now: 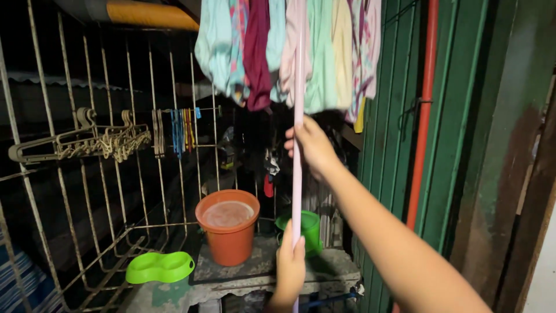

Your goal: The person is hanging laundry on a rack and a pole using a clothes fork.

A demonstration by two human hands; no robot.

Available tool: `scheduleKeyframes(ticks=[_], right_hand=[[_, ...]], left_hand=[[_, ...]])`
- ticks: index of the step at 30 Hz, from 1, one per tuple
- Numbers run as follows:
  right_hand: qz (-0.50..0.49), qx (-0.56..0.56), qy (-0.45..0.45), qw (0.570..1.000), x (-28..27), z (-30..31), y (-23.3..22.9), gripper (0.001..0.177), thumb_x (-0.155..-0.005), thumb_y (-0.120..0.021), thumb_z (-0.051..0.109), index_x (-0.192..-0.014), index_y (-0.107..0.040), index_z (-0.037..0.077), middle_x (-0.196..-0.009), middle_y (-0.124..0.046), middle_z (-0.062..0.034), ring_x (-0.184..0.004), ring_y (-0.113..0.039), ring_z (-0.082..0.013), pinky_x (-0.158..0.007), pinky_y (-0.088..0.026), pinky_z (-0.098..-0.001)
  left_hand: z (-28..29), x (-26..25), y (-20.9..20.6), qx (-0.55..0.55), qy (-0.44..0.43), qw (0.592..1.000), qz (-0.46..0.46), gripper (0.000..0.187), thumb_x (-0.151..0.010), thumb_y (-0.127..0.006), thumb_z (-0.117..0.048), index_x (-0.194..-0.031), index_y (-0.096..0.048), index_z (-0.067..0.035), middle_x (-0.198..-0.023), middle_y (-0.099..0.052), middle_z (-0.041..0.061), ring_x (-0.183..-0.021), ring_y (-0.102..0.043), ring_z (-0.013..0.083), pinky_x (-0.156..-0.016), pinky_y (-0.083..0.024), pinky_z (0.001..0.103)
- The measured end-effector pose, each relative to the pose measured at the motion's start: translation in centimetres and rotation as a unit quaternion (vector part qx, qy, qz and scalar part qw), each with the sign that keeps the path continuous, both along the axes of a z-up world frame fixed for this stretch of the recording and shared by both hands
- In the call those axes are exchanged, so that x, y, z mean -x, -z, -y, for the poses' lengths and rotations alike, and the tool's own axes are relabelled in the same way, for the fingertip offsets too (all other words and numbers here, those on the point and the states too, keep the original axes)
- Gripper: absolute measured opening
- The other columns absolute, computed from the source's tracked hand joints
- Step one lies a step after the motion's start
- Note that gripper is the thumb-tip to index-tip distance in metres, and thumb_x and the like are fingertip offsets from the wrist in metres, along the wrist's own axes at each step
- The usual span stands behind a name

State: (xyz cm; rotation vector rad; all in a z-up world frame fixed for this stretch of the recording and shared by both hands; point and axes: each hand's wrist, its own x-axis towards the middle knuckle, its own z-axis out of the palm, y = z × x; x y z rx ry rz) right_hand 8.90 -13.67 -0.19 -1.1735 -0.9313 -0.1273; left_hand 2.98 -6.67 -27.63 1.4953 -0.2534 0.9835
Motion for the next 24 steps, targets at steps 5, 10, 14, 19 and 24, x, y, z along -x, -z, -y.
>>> scheduleKeyframes(ticks=[5,10,14,19,24], right_hand=[[0.068,-0.014,0.048,0.996,-0.5,-0.6,-4.9,0.046,-0.107,-0.045,0.021,-0.153,-0.046,0.016,-0.103,-0.065,-0.0049,-0.073,-0.064,-0.0137,-0.061,-0.056,-0.0283],[0.053,-0.068,0.043,0.995,-2.4,-1.6,-8.4,0.044,-0.107,-0.048,0.018,-0.151,-0.052,0.015,-0.099,-0.066,-0.0025,-0.067,-0.060,-0.0113,-0.056,-0.054,-0.0253],[0.065,-0.084,0.080,0.991,-2.7,-1.8,-10.0,0.047,-0.105,-0.050,0.016,-0.152,-0.049,0.020,-0.095,-0.065,-0.0010,-0.064,-0.056,-0.0090,-0.055,-0.051,-0.0243],[0.069,-0.107,0.075,0.989,-3.0,-2.1,-11.6,0.044,-0.106,-0.051,0.015,-0.150,-0.053,0.019,-0.091,-0.063,-0.0002,-0.061,-0.054,-0.0086,-0.052,-0.049,-0.0239],[0.071,-0.114,0.078,0.988,-1.6,-2.5,-13.8,0.044,-0.106,-0.050,0.015,-0.149,-0.055,0.019,-0.089,-0.062,-0.0006,-0.059,-0.053,-0.0098,-0.049,-0.046,-0.0253]], left_hand=[[0.8,0.4,-5.7,-0.009,-0.045,0.996,-0.070,0.056,-0.101,-0.057,-0.011,-0.156,-0.049,-0.016,-0.083,-0.061,0.018,-0.069,-0.054,0.0183,-0.065,-0.050,0.033],[0.1,-3.6,-7.5,-0.075,-0.105,0.976,0.177,0.054,-0.100,-0.061,-0.005,-0.152,-0.047,-0.011,-0.096,-0.070,0.003,-0.075,-0.063,0.0071,-0.069,-0.053,0.025],[1.0,-1.5,-11.6,0.039,0.041,0.998,-0.035,0.059,-0.098,-0.055,-0.007,-0.154,-0.044,-0.024,-0.076,-0.062,0.003,-0.053,-0.052,0.0101,-0.048,-0.050,0.028],[0.3,-3.7,-12.8,-0.009,0.031,0.999,0.003,0.065,-0.098,-0.054,-0.004,-0.158,-0.040,-0.024,-0.077,-0.063,0.002,-0.056,-0.054,0.0094,-0.050,-0.051,0.028],[-0.6,-1.2,-13.4,-0.078,-0.058,0.989,0.110,0.069,-0.097,-0.059,-0.007,-0.159,-0.032,-0.019,-0.081,-0.067,0.004,-0.064,-0.062,0.0125,-0.064,-0.056,0.030]])
